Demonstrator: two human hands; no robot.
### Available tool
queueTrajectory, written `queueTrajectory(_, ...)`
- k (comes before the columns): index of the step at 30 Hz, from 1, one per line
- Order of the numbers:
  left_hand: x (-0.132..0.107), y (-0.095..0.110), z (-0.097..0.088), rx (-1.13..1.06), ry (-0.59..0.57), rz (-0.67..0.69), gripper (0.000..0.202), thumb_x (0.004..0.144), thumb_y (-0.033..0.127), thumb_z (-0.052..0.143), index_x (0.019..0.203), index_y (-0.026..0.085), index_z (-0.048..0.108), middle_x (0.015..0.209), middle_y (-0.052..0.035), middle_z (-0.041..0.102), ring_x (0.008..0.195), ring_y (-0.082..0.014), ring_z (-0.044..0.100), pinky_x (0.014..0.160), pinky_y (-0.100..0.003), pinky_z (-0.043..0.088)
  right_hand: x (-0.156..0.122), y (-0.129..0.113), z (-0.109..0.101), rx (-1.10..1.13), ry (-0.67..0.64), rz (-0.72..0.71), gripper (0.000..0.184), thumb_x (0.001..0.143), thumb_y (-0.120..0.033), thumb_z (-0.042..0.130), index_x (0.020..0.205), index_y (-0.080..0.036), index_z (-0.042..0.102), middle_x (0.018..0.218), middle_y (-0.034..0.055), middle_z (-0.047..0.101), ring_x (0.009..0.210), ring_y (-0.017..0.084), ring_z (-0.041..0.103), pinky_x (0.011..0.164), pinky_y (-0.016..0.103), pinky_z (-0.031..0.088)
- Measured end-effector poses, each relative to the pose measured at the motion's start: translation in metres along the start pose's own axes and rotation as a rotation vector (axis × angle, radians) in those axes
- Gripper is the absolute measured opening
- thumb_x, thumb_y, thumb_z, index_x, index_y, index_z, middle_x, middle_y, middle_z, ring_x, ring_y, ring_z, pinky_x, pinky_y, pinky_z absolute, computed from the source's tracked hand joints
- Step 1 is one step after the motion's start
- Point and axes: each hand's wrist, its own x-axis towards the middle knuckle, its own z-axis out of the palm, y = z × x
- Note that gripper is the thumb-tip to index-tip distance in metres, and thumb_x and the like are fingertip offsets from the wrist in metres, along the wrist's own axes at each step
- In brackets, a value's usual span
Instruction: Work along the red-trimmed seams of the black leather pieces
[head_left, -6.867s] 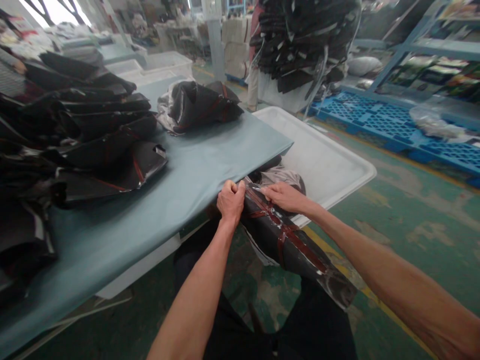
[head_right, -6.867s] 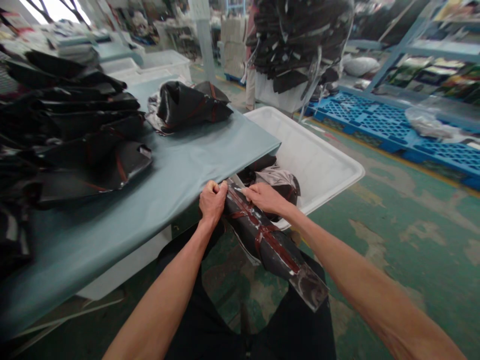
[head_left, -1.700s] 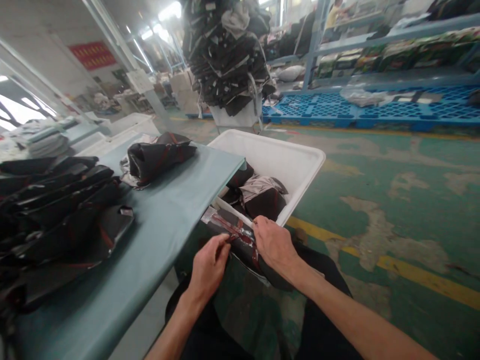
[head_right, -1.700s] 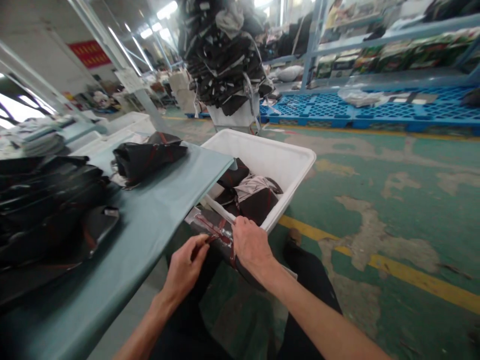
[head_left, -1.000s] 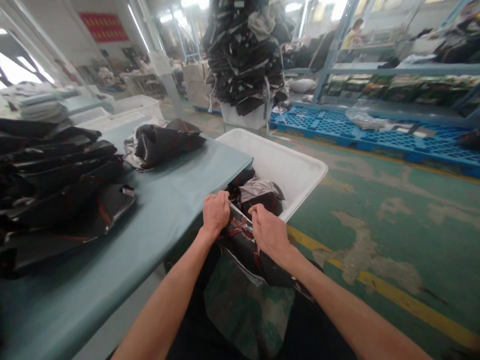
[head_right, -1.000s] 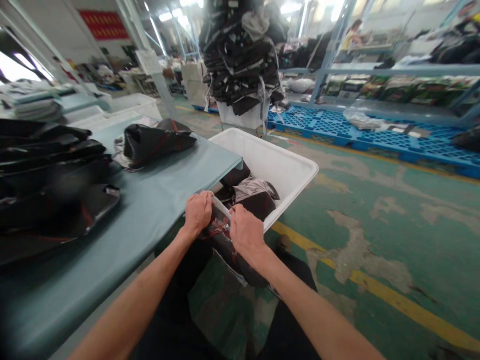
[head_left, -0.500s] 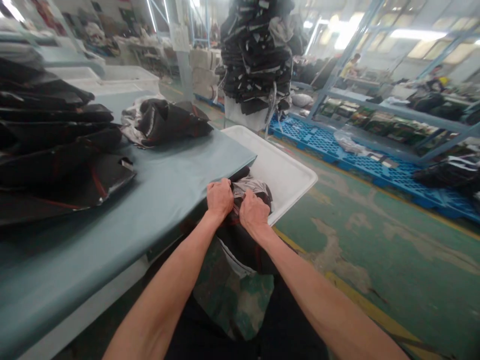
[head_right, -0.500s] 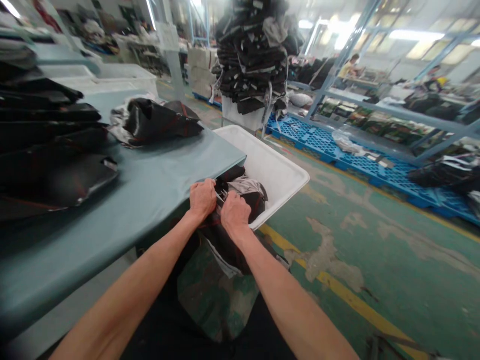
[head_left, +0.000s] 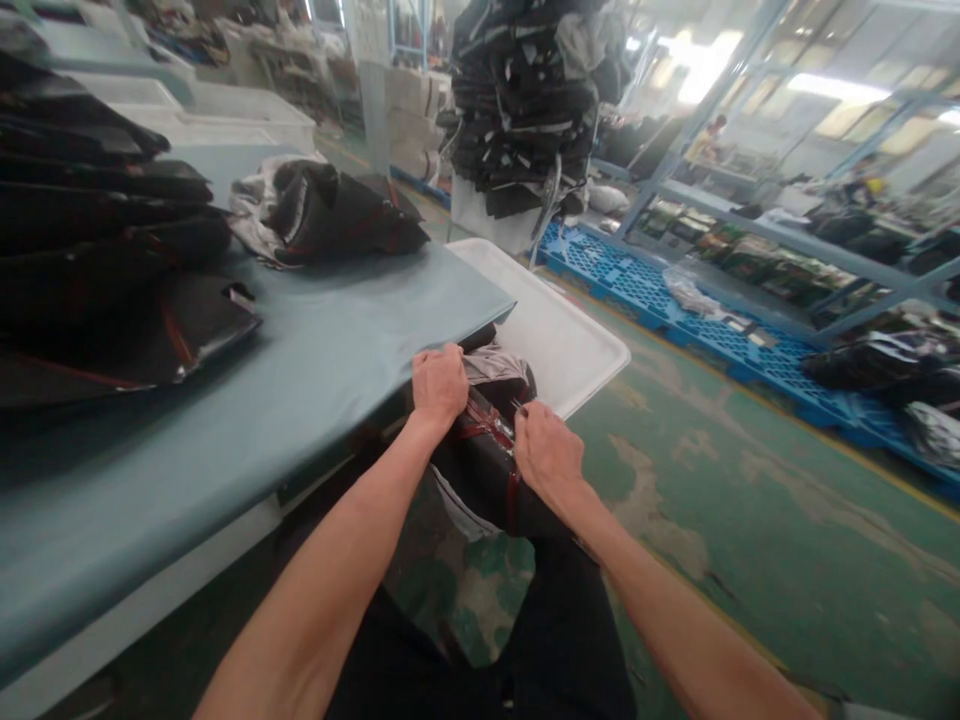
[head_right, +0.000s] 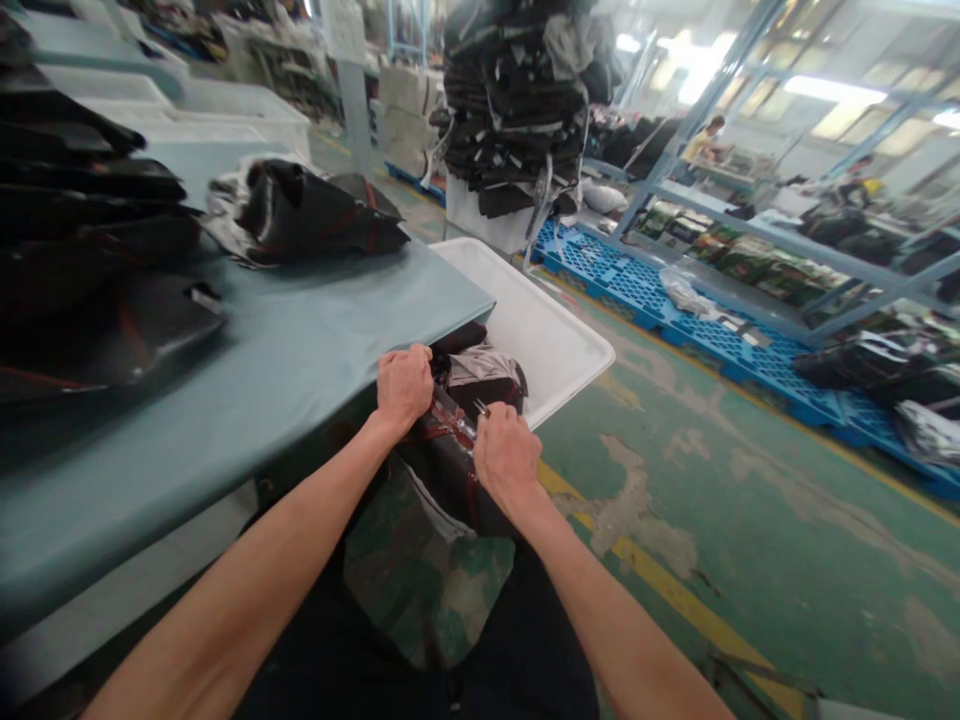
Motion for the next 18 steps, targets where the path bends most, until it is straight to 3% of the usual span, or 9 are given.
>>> queueTrajectory(4, 0.000, 0.000, 0.001, -0.022, -0.012, 0.001, 0.039, 0.101, 0.022, 0.029, 0.113, 0.016, 0.065, 0.101, -0.0147, 0.078, 0.102, -0.0288, 0.072, 0.105, -0.043, 0.040, 0.046, -0.040, 0.003, 0.053, 0.000, -0.028, 0.032, 0.108, -0.031, 0.032, 0.122, -0.016, 0.057, 0.126, 0.0132, 0.069, 0.114, 0.027, 0.068, 0.087, 0.036, 0.050)
queueTrajectory(7, 0.001, 0.001, 0.000, -0.013, -0.031, -0.007, 0.039, 0.101, 0.022, 0.029, 0.115, 0.016, 0.064, 0.103, -0.0152, 0.078, 0.104, -0.0293, 0.071, 0.106, -0.044, 0.039, 0.060, -0.050, 0.009, 0.052, -0.024, -0.026, 0.035, 0.108, -0.031, 0.030, 0.124, -0.014, 0.056, 0.125, 0.0145, 0.069, 0.113, 0.028, 0.068, 0.086, 0.037, 0.051)
queueTrajectory(10, 0.002, 0.003, -0.003, 0.016, -0.056, 0.004, 0.040, 0.100, 0.022, 0.028, 0.116, 0.014, 0.064, 0.105, -0.0169, 0.077, 0.106, -0.0300, 0.071, 0.107, -0.045, 0.038, 0.044, -0.031, 0.012, 0.047, -0.022, -0.010, 0.034, 0.109, -0.032, 0.029, 0.122, -0.016, 0.056, 0.123, 0.0125, 0.070, 0.112, 0.026, 0.068, 0.086, 0.036, 0.050)
queueTrajectory(18, 0.003, 0.005, -0.008, 0.057, -0.076, 0.010, 0.041, 0.098, 0.021, 0.028, 0.114, 0.015, 0.065, 0.102, -0.0186, 0.077, 0.103, -0.0318, 0.070, 0.106, -0.045, 0.039, -0.044, 0.048, 0.000, -0.013, -0.031, 0.087, 0.027, 0.108, -0.029, 0.036, 0.116, -0.020, 0.060, 0.116, 0.0090, 0.072, 0.109, 0.023, 0.065, 0.082, 0.031, 0.043)
